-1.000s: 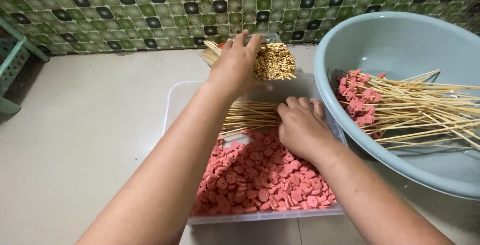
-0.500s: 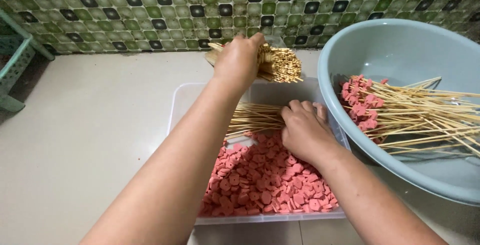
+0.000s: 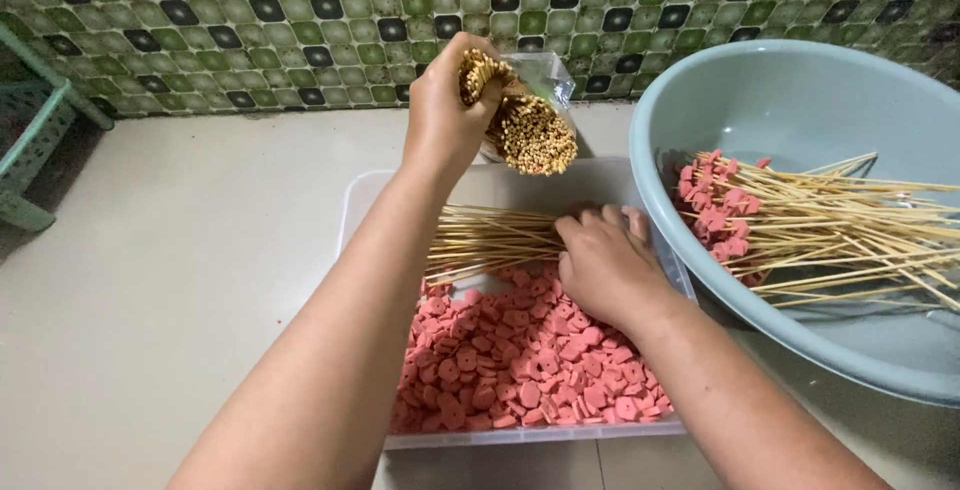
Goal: The person is picking up small pink flower-shaped food pieces from a plastic container and threading them onto wooden skewers. Once a skewer is filled with several pieces, it is placed into a large light-blue plastic basin.
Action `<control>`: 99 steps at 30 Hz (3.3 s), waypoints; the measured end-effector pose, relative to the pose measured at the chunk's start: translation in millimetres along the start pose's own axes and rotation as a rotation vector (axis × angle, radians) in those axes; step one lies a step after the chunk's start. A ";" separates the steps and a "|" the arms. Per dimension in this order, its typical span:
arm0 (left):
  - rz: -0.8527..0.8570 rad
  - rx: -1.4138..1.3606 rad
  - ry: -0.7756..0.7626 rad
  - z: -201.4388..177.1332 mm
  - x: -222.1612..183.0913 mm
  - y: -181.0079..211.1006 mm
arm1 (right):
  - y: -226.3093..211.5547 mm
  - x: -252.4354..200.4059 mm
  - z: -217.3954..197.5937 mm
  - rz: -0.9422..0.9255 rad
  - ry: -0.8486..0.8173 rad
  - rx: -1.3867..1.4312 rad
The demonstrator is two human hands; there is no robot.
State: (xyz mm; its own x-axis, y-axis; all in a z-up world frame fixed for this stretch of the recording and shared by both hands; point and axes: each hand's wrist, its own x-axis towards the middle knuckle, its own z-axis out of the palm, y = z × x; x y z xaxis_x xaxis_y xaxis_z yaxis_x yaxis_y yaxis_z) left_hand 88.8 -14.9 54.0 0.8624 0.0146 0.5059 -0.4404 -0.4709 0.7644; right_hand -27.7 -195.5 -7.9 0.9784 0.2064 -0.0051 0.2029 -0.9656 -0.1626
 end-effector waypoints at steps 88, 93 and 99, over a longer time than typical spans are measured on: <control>-0.036 0.443 -0.548 -15.0 -187.7 43.9 | 54.7 -100.5 -116.7 0.185 -0.542 0.391; -0.132 0.533 -0.563 -10.3 -189.6 39.6 | 56.2 -99.9 -102.0 0.041 -0.386 0.325; -0.157 0.460 -0.454 -14.9 -190.7 43.7 | 71.4 -107.1 -67.2 -0.150 -0.130 0.191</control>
State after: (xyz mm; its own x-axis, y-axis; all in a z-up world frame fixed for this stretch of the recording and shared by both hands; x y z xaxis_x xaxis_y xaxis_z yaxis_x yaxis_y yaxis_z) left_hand -98.6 -25.1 -3.1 0.9714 -0.2121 0.1070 -0.2366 -0.8236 0.5154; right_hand -115.5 -297.2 47.3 0.9226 0.3749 -0.0913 0.3217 -0.8780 -0.3545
